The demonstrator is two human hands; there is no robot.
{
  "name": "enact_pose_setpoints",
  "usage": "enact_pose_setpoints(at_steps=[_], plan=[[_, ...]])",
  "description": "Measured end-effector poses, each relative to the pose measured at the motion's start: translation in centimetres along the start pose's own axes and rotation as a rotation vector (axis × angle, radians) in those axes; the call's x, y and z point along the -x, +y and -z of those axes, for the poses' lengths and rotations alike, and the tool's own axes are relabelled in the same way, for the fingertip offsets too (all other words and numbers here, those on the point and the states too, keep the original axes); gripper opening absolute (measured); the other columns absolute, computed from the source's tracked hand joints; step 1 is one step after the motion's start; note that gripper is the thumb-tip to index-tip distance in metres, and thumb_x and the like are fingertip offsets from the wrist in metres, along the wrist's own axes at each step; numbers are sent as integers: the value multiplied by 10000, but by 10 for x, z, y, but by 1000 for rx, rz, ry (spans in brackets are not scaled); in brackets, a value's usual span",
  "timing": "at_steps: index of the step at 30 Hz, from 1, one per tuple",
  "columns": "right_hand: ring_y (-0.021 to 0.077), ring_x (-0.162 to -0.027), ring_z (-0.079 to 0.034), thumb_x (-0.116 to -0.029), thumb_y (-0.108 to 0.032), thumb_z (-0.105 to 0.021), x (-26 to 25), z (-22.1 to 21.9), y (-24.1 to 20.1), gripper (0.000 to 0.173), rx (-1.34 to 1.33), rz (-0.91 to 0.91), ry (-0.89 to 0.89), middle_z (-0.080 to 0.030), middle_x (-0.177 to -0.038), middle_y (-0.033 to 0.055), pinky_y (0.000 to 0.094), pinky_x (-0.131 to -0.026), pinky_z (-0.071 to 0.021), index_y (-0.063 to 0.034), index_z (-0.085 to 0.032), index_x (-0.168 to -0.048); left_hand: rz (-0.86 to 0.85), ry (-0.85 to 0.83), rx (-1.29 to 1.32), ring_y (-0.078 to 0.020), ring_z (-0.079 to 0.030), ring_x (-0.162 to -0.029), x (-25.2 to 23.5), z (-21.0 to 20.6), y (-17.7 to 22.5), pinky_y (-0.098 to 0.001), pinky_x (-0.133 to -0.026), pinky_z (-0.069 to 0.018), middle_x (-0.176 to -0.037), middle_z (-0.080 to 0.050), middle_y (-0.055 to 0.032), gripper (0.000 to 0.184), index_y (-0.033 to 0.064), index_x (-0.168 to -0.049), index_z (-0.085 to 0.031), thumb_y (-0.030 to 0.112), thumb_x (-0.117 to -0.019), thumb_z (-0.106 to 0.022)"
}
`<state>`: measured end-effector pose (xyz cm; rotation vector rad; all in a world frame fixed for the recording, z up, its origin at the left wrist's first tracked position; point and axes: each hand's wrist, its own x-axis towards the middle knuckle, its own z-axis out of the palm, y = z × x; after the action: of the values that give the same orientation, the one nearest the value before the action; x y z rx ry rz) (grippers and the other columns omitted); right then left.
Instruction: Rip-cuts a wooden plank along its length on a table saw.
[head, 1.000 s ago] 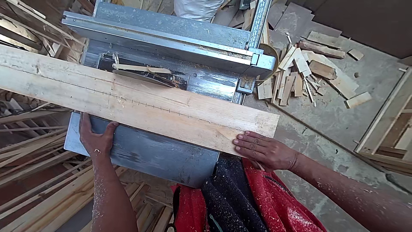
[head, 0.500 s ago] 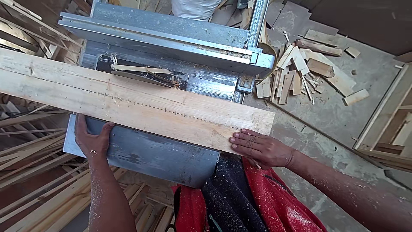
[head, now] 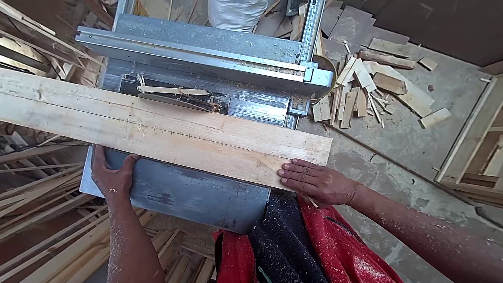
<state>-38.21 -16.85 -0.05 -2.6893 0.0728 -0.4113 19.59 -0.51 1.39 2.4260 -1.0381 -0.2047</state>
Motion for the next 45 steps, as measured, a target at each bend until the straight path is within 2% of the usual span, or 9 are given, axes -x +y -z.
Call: enact_pose_setpoints(at_steps=[13,16,27,34,38,45], plan=[[272,-1507,-382,-983,-254,-596,-7,-5,2,491,4,10,-9,-519,-1547,98,450,-1278,-258,-89,-571,-1444,-19,8,6,-228,-382,-1494,-7,3,-8,-407,-1237,-281,-1603,-409,-162,992,93,-1583,-373,565,-805,-766],[269,-1489,-411,-989,-254,-598,-12,-5,2,469,-5,12,-4,-542,-1525,103,449,-1270,-275,-79,-584,-1425,-54,8,10,-225,-357,-1510,-10,4,-11,-410,-1249,-265,-1618,-388,-158,973,77,-1574,-384,563,-817,-757],[259,-1491,-408,-1011,-260,-573,-23,-8,2,457,-9,11,-7,-542,-1525,102,438,-1271,-272,-80,-582,-1431,-48,9,-10,-226,-317,-1531,-18,7,-19,-403,-1261,-233,-1627,-378,-142,975,86,-1571,-392,582,-811,-750],[254,-1495,-403,-1039,-352,-541,-26,-12,3,469,-1,9,-1,-542,-1527,90,436,-1273,-268,-94,-588,-1428,-49,13,-11,-240,-359,-1509,-20,9,-17,-416,-1244,-271,-1601,-411,-167,934,72,-1545,-426,550,-818,-762],[267,-1497,-398,-1024,-332,-556,-26,-11,4,488,-13,12,5,-544,-1524,95,444,-1274,-266,-88,-564,-1448,-55,21,16,-229,-377,-1499,-20,9,-17,-406,-1238,-283,-1593,-423,-165,943,76,-1545,-431,543,-803,-776],[264,-1476,-432,-1024,-320,-566,-29,-11,3,454,11,11,11,-565,-1502,104,437,-1265,-287,-83,-600,-1410,-52,16,-12,-257,-350,-1515,-21,10,-17,-427,-1248,-268,-1611,-396,-168,964,58,-1549,-419,576,-810,-758]])
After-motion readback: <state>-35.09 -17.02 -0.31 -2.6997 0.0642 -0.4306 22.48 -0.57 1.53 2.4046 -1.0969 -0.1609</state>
